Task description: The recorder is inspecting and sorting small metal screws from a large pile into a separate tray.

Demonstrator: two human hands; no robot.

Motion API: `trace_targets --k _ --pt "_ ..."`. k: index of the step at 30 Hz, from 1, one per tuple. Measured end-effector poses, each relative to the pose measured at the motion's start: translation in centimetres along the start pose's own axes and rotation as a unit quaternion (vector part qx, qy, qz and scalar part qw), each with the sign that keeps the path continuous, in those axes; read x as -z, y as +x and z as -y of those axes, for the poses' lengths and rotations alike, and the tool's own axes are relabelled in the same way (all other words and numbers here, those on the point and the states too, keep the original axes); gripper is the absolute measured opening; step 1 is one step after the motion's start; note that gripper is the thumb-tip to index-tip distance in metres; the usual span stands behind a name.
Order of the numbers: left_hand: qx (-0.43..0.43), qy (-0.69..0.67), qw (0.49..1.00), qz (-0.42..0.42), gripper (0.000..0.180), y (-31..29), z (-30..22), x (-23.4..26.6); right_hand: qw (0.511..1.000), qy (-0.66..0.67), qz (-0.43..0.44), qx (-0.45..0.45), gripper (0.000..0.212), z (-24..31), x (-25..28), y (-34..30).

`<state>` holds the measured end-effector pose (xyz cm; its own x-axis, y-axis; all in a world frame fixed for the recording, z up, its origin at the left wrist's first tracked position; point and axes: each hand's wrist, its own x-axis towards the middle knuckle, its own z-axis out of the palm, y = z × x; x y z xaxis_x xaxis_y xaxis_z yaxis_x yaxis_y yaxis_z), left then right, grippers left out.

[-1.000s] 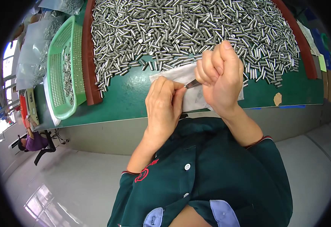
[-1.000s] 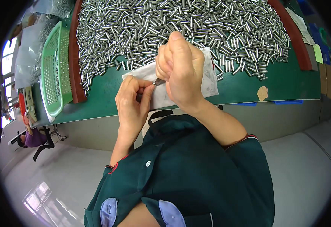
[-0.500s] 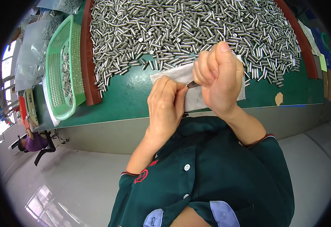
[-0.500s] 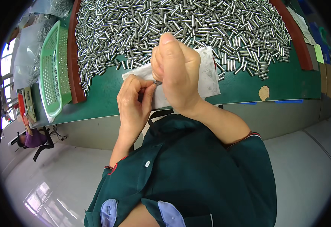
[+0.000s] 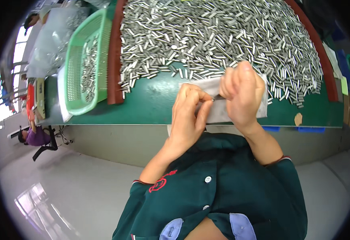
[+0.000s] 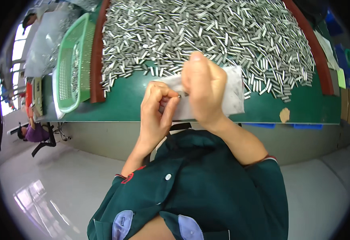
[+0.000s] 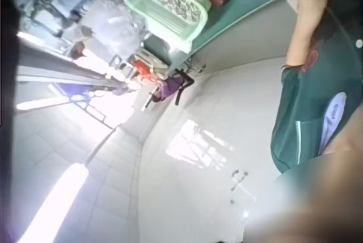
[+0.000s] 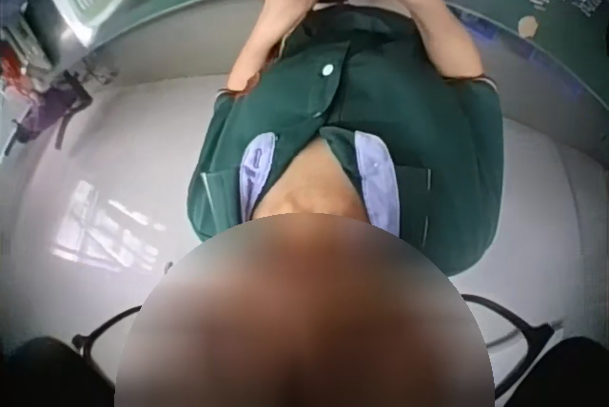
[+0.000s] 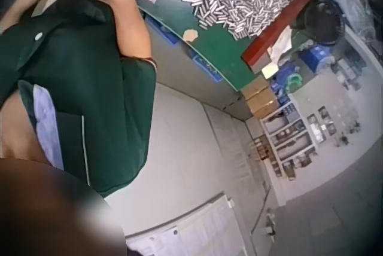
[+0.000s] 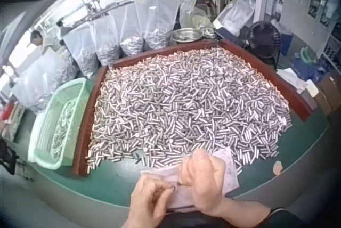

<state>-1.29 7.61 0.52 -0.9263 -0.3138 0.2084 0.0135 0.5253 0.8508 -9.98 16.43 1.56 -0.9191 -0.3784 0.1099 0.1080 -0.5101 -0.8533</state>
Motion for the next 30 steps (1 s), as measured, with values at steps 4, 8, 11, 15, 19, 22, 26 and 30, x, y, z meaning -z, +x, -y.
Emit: trace_targets --k 4,8,11,15,19,22,26,30 --pt "0.268 -0.534 0.800 0.052 0.008 -0.6 0.9 1.8 0.995 0.083 -0.003 -0.045 0.039 0.3 0.5 0.3" --pt "0.279 -0.604 0.746 0.018 0.011 -0.3 1.0 2.9 0.995 0.094 -0.004 -0.038 0.039 0.3 0.3 0.3" --pt "0.282 -0.598 0.750 0.016 0.013 0.0 1.2 3.1 0.995 0.095 -0.005 -0.039 0.039 0.3 0.3 0.5" --pt "0.284 -0.588 0.757 0.011 0.017 0.1 1.1 3.4 0.994 0.102 -0.004 -0.041 0.039 0.0 0.3 0.7" --pt "0.250 -0.525 0.810 -0.079 0.027 0.3 1.2 4.8 0.995 0.092 0.001 -0.043 0.039 0.3 0.4 0.5" --pt "0.187 -0.202 0.951 -0.137 0.018 1.0 2.7 6.6 0.996 0.084 0.007 -0.042 0.039 0.4 0.4 0.5" --pt "0.097 0.215 0.960 -0.151 0.008 1.9 3.7 7.2 0.996 0.082 -0.001 -0.044 0.040 0.4 0.3 0.5" --pt "0.009 0.292 0.944 -0.155 0.009 2.3 4.7 7.4 0.995 0.084 -0.007 -0.048 0.040 0.4 0.2 0.5"
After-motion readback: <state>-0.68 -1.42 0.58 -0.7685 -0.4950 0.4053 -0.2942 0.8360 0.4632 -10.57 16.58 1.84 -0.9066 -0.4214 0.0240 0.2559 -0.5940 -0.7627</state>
